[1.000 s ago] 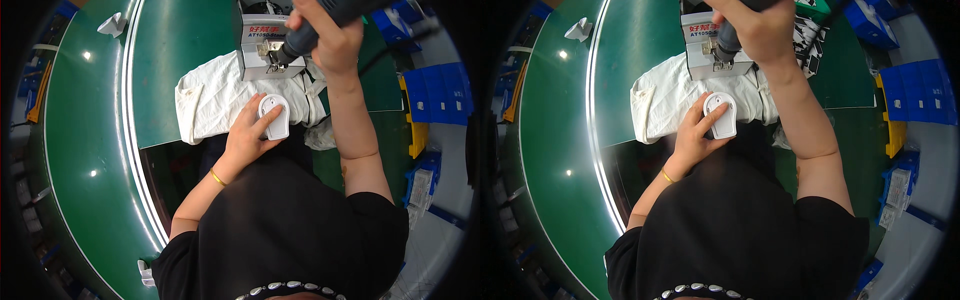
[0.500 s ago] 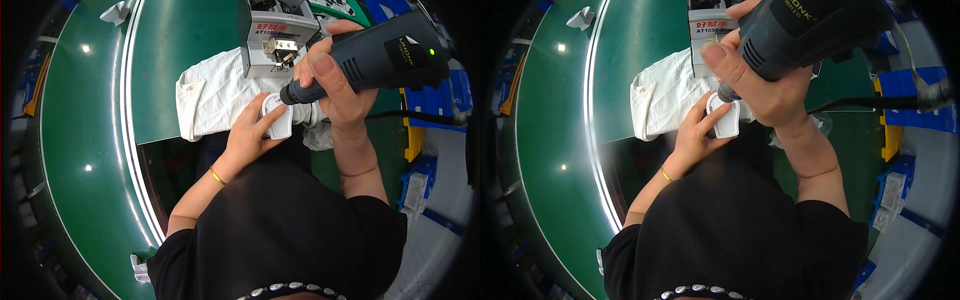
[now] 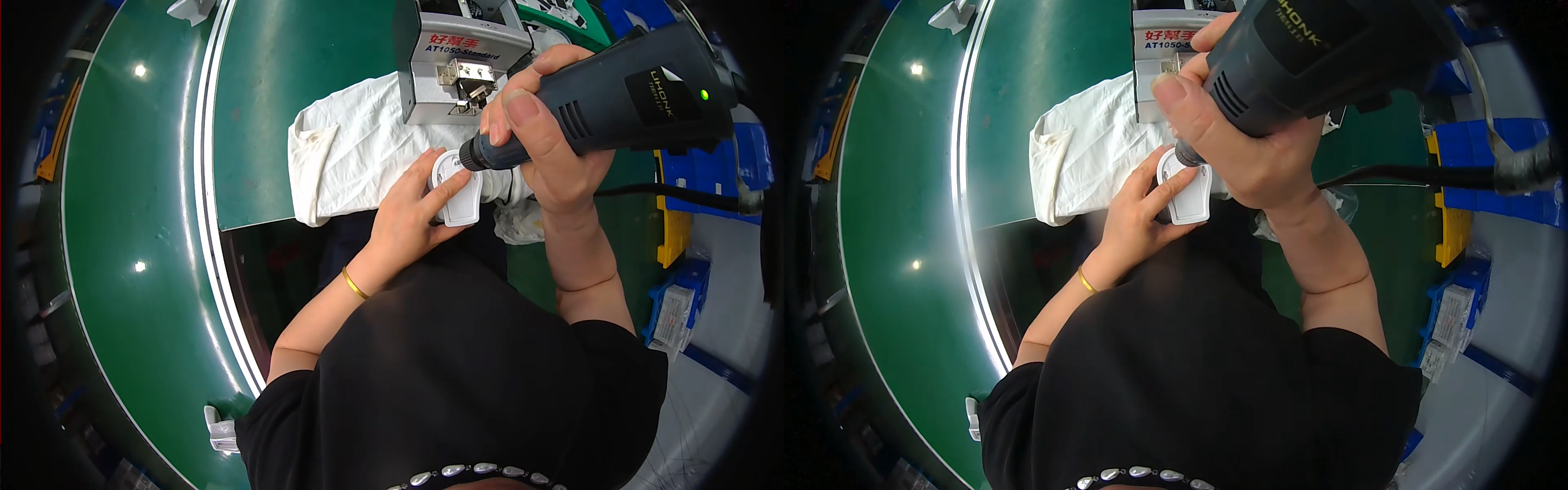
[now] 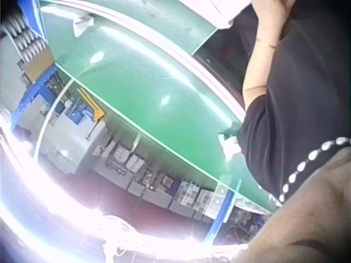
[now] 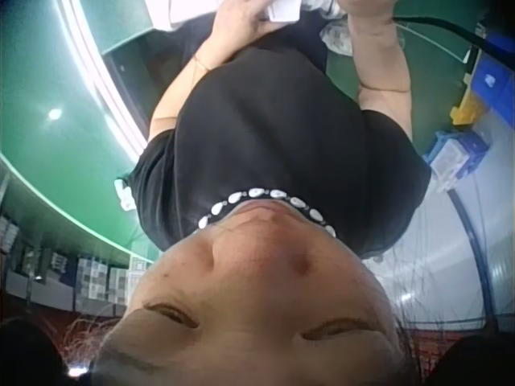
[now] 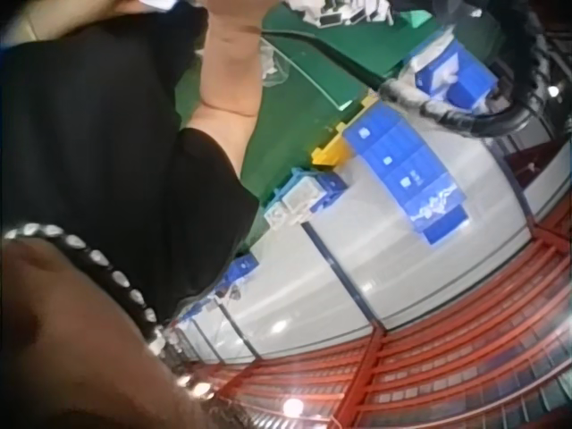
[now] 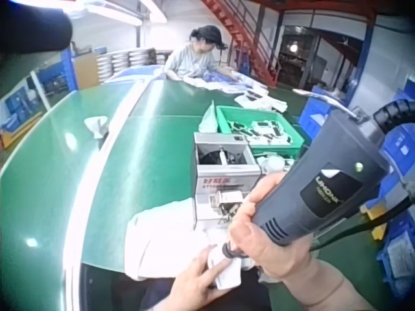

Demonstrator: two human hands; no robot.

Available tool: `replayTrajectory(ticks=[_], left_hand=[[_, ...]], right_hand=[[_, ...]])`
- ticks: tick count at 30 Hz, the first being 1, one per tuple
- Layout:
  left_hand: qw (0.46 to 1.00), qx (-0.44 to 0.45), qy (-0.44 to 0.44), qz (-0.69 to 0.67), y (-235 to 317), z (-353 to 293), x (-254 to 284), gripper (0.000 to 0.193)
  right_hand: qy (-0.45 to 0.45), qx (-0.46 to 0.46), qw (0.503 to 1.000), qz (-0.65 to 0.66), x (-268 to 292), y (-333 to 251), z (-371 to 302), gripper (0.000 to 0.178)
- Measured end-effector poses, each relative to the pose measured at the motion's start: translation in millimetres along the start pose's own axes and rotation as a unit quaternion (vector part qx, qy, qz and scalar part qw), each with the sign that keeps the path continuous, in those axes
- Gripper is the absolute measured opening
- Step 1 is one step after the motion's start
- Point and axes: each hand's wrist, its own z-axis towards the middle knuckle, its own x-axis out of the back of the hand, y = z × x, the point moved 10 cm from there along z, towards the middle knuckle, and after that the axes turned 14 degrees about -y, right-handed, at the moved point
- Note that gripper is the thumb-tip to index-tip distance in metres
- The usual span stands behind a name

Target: Assembling white plastic housings for electronic devices using an electric screwdriver and an automatic screw feeder.

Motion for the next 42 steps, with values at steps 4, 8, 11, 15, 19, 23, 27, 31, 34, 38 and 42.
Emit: replayTrajectory(ticks=[4, 8, 11, 15, 19, 23, 27, 31, 34, 38, 42], left_hand=[[1.0, -0.008, 0.012, 0.005, 1, -1, 2, 0.076], [1.0, -0.011, 0.011, 0.002, 1, -1, 0, 0.076], [1.0, -0.007, 0.007, -0.002, 0, -3, -1, 0.076], [1.0, -0.01, 0.016, -0.004, 1, -5, -2, 0.076], [1.0, -0.014, 0.013, 0.001, 4, -2, -3, 0.074], [1.0, -0.004, 0.02, 0.007, 2, 0, -1, 0.072], [0.999, 0.008, 0.026, 0.016, 7, -2, 2, 0.072], [0.999, 0.026, 0.025, 0.01, 6, -5, 3, 0.072], [1.0, 0.024, 0.019, 0.002, 6, -1, 0, 0.072], [0.999, 0.04, 0.01, 0.027, 10, 2, 2, 0.072], [0.999, 0.04, 0.007, 0.03, 9, 5, 0, 0.072]], right_hand=[[-0.034, -0.036, 0.981, -0.19, 2, -3, 0, 0.039], [0.011, -0.013, 0.999, -0.045, -2, 1, -2, 0.04], [0.005, -0.008, 1.0, -0.026, 0, 0, -2, 0.04], [-0.058, -0.024, 0.981, -0.184, -8, -5, -5, 0.04], [0.063, -0.018, 0.997, -0.047, 6, 5, -13, 0.033], [-0.064, -0.023, 0.987, -0.144, -1, -1, -5, 0.044], [0.062, 0.035, 0.996, 0.051, 62, 0, -21, 0.045], [0.295, -0.12, 0.946, -0.058, 200, 23, -79, 0.031], [0.381, -0.288, 0.87, -0.127, 297, 55, -149, 0.034], [0.415, -0.367, 0.812, -0.182, 369, 90, -213, 0.042], [0.387, -0.417, 0.776, -0.272, 390, 101, -232, 0.062]])
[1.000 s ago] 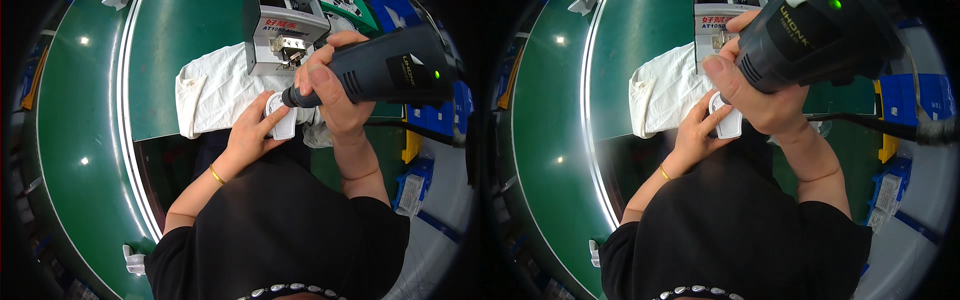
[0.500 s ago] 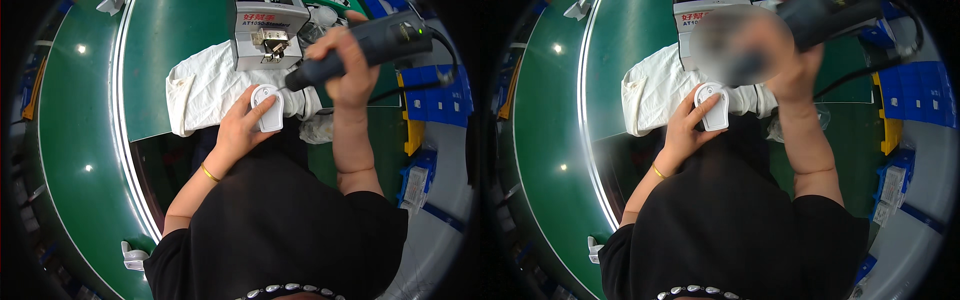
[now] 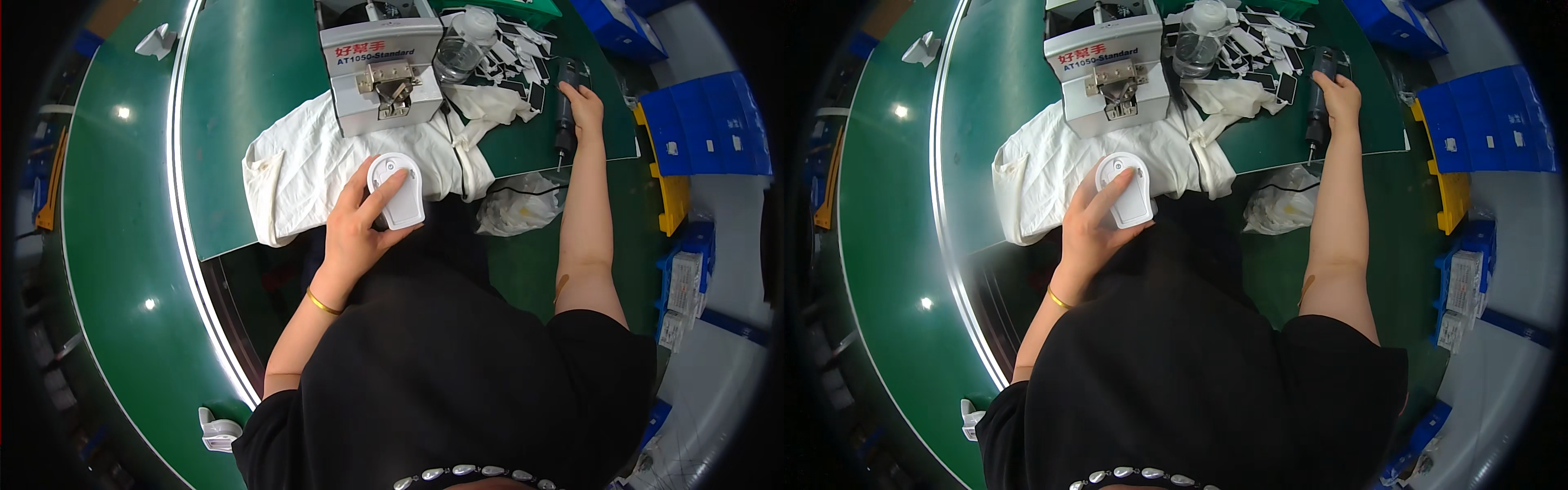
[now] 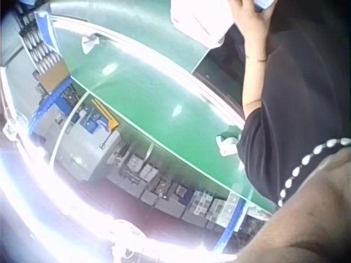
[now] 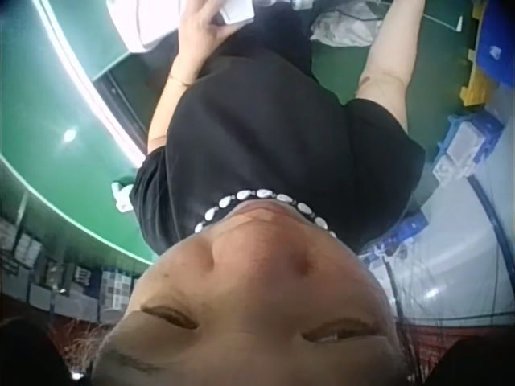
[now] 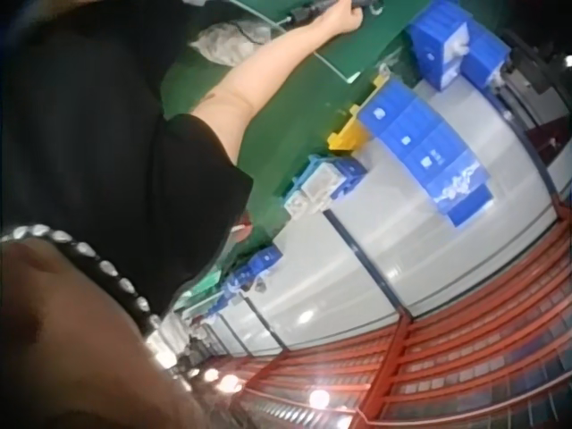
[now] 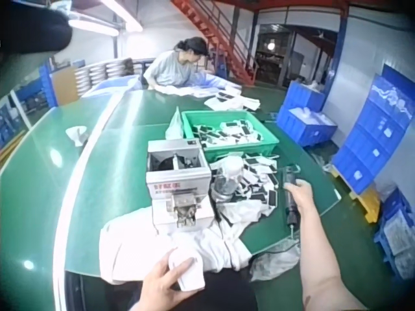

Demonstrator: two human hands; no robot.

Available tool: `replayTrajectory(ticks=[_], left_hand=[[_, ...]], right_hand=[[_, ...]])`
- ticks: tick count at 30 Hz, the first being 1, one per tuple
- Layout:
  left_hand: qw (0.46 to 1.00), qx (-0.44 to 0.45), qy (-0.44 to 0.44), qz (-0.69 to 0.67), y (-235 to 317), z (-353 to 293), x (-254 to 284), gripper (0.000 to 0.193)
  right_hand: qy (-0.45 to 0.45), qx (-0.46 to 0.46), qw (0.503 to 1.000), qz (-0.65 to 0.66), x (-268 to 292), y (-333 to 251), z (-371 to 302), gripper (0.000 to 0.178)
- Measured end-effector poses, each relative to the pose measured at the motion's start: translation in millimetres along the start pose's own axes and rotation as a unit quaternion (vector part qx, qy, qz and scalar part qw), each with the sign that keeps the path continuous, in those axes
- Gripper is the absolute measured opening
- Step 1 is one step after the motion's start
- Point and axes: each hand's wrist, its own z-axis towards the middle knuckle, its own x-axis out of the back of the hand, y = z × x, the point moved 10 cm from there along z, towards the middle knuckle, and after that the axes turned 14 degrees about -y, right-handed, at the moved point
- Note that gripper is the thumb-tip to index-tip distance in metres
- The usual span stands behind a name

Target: Assembling white plastic housings for electronic devices using an electric screwdriver and an automatic screw feeder.

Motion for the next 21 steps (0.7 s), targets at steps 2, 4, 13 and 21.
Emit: replayTrajectory(ticks=[2, 4, 13, 21], left_hand=[[1.0, 0.002, 0.0, 0.004, -1, 1, -1, 0.072], [1.0, 0.009, 0.002, 0.01, -1, 0, 0, 0.072], [1.0, 0.01, 0.0, 0.011, -1, 2, -1, 0.072], [1.0, 0.012, -0.001, 0.012, -2, 1, 0, 0.07]], right_hand=[[0.081, 0.037, 0.995, -0.049, 9, -6, -2, 0.065], [0.121, 0.122, 0.967, -0.187, -1, -46, -26, 0.057], [-0.076, 0.227, 0.895, -0.377, -134, -108, -118, 0.059], [-0.125, 0.17, 0.921, -0.327, -106, -96, -124, 0.062]])
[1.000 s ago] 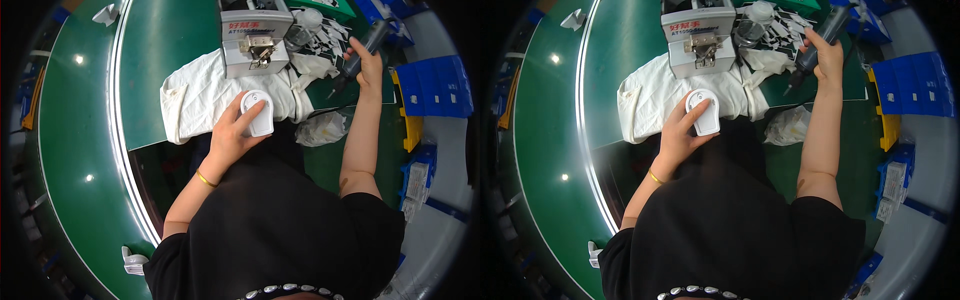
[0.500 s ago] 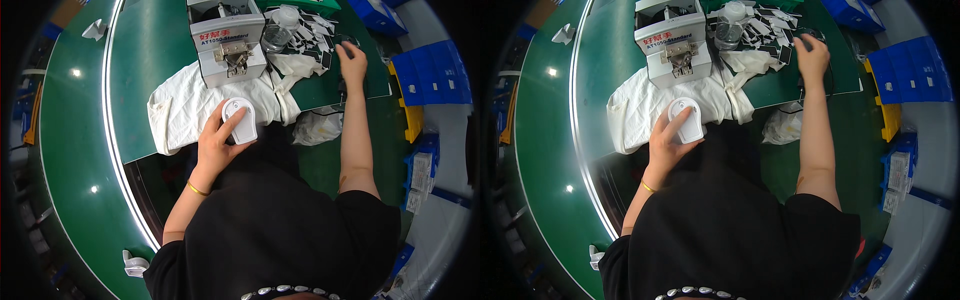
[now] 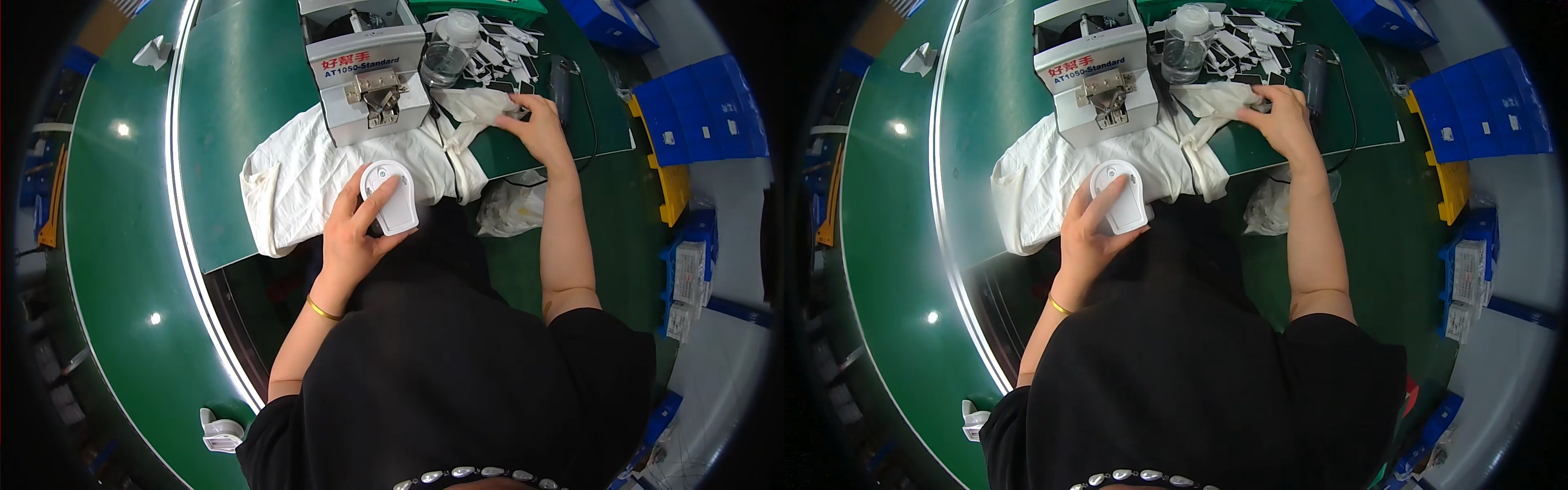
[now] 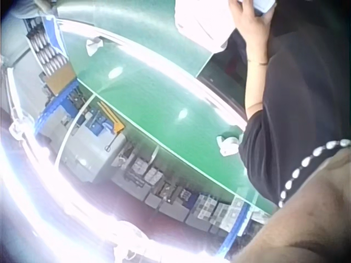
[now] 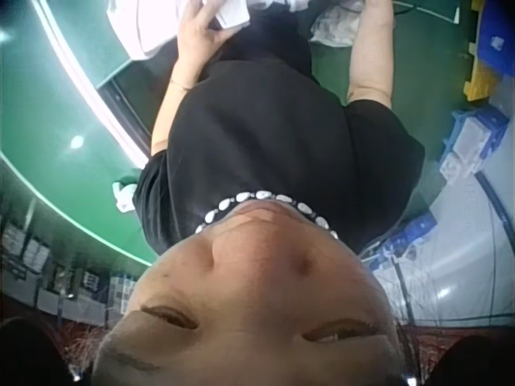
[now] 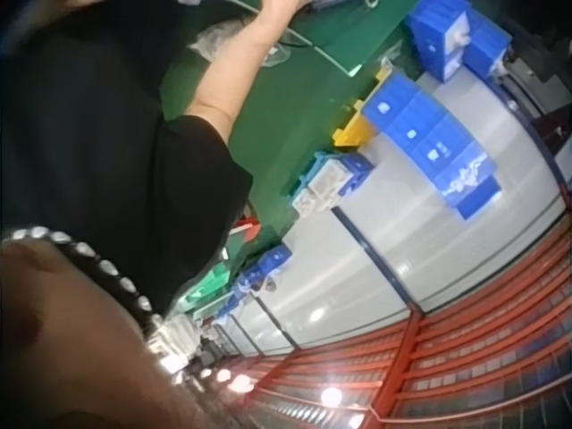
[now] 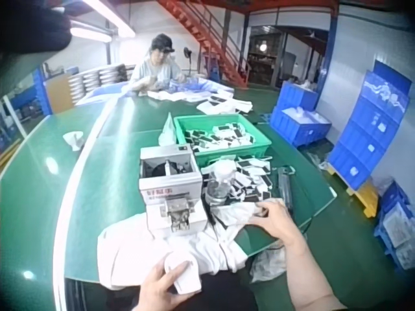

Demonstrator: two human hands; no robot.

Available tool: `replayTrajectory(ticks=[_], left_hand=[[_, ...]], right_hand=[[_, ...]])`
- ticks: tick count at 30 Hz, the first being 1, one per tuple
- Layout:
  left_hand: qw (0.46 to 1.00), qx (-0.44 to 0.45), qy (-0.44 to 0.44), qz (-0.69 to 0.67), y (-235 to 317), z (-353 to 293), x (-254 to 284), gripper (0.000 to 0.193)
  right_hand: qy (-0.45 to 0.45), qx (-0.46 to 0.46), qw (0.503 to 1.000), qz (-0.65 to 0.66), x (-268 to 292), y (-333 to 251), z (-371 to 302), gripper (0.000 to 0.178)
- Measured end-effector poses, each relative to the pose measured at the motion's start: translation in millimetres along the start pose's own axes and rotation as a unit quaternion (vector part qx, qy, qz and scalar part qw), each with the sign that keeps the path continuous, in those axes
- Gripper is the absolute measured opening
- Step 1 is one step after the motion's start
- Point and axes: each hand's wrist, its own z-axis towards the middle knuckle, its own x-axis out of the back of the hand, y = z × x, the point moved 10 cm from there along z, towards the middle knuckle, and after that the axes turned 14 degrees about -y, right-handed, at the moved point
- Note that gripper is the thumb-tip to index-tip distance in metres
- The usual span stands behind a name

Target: Assembling white plastic housings for electronic devices using an electric screwdriver and an automatic screw feeder.

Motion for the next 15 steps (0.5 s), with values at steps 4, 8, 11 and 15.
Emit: replayTrajectory(ticks=[4, 8, 11, 15], left_hand=[[1.0, -0.005, 0.002, 0.0, 0, 0, 0, 0.07], [1.0, -0.007, 0.004, 0.007, -1, 0, 0, 0.069], [1.0, -0.008, 0.004, 0.009, 0, 0, 0, 0.07], [1.0, -0.011, 0.005, 0.009, -1, -1, -1, 0.07]], right_hand=[[-0.049, -0.013, 0.975, 0.216, -6, 18, 3, 0.038], [0.002, 0.145, 0.862, 0.486, 9, 5, 4, 0.02], [-0.03, 0.196, 0.773, 0.602, 17, 0, 7, 0.012], [-0.02, 0.193, 0.723, 0.663, 25, -6, 11, 0.007]])
